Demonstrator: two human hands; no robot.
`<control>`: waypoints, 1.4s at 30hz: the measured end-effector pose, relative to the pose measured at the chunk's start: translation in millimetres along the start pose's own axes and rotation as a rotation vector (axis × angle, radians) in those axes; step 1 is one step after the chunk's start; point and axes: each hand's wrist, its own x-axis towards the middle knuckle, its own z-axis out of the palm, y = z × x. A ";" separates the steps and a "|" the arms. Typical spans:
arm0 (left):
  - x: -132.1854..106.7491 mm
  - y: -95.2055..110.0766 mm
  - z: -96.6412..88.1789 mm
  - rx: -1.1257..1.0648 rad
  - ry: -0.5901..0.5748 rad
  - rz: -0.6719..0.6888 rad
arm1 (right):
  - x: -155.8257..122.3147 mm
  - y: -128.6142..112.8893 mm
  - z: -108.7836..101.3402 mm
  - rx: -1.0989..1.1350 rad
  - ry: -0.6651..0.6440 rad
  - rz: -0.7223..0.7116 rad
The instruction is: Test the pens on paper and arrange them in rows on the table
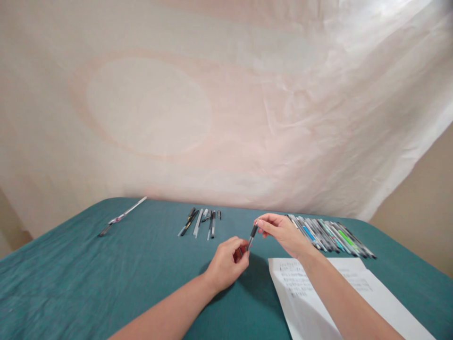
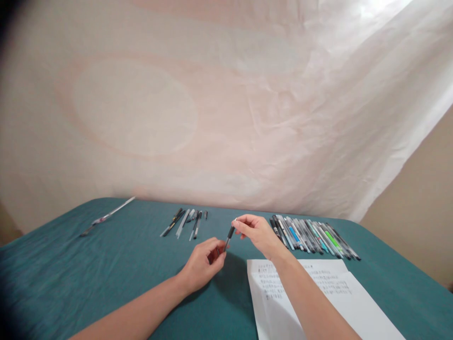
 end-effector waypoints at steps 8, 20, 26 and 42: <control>0.7 -0.4 -0.4 -0.018 0.001 -0.006 | -0.9 1.3 1.8 0.060 -0.057 0.009; 0.7 -2.0 0.7 -0.016 0.006 -0.019 | -0.8 4.4 4.3 0.056 -0.028 0.009; 1.1 -1.7 2.1 -0.051 0.003 -0.022 | -0.2 5.7 5.6 0.044 0.051 0.016; 2.6 -4.0 4.2 -0.151 0.022 -0.110 | -1.5 9.5 14.8 0.104 0.007 0.001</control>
